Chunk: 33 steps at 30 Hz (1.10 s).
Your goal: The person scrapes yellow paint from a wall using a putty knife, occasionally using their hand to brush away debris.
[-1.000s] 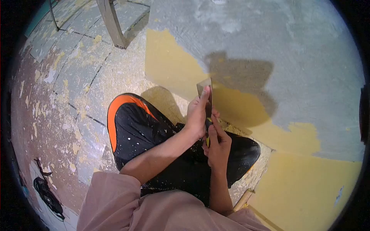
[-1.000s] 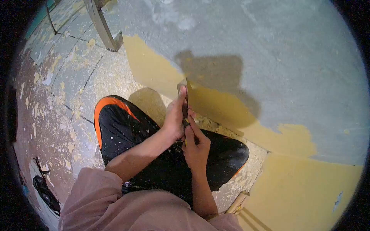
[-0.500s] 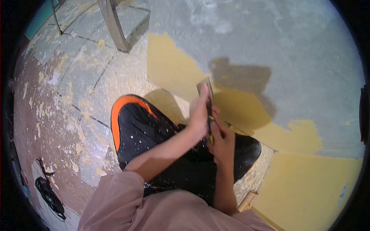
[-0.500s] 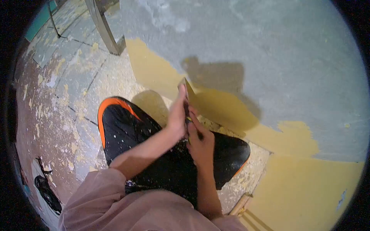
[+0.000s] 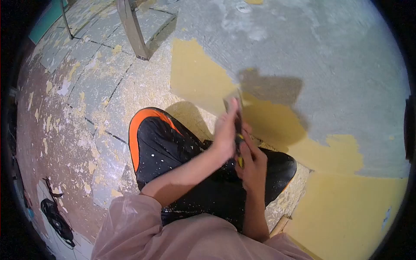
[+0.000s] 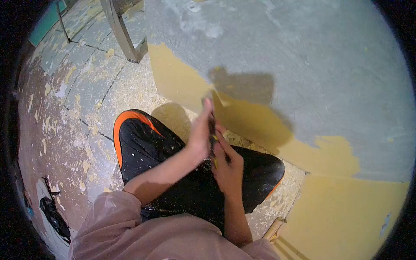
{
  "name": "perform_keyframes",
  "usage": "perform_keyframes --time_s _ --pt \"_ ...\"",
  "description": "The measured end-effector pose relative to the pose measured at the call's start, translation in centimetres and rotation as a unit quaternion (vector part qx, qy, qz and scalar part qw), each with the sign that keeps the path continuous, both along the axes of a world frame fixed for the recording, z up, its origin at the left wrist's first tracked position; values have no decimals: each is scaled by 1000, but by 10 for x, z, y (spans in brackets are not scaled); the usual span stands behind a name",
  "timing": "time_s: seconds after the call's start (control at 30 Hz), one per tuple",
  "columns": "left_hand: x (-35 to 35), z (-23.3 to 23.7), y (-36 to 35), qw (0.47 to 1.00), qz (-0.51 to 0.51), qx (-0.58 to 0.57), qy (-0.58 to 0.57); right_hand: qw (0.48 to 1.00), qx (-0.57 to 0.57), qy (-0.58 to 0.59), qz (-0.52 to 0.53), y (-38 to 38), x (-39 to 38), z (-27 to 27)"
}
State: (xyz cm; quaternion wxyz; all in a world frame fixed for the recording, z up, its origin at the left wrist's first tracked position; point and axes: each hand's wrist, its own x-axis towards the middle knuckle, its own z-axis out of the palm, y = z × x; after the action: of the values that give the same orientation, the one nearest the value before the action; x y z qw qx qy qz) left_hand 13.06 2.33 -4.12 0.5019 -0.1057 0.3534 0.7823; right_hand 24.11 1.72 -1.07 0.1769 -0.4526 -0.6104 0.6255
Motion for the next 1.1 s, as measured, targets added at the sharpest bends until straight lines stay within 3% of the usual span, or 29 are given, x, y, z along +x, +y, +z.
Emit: perform_keyframes --time_s 0.13,0.4,0.5,0.57,0.7,0.9,1.1 --pt "-2 -17 11 995 11 94 -6 999 -13 -4 -41 3 1 -9" --pt "-5 -18 14 997 20 65 -34 999 -29 -33 -18 7 1 3" --pt "-5 -16 8 997 26 73 -13 998 56 6 13 8 -10 -11" --pt "10 -7 0 1000 -19 -4 -5 999 -25 2 -34 -1 3 -5" --pt "-1 -14 9 999 8 46 -12 999 -19 2 -37 2 2 -5" --pt "5 -7 7 1000 1 9 -12 1000 4 22 4 10 -5 -5" --pt "20 -25 6 1000 -27 12 2 994 -89 -1 -59 0 13 -11"
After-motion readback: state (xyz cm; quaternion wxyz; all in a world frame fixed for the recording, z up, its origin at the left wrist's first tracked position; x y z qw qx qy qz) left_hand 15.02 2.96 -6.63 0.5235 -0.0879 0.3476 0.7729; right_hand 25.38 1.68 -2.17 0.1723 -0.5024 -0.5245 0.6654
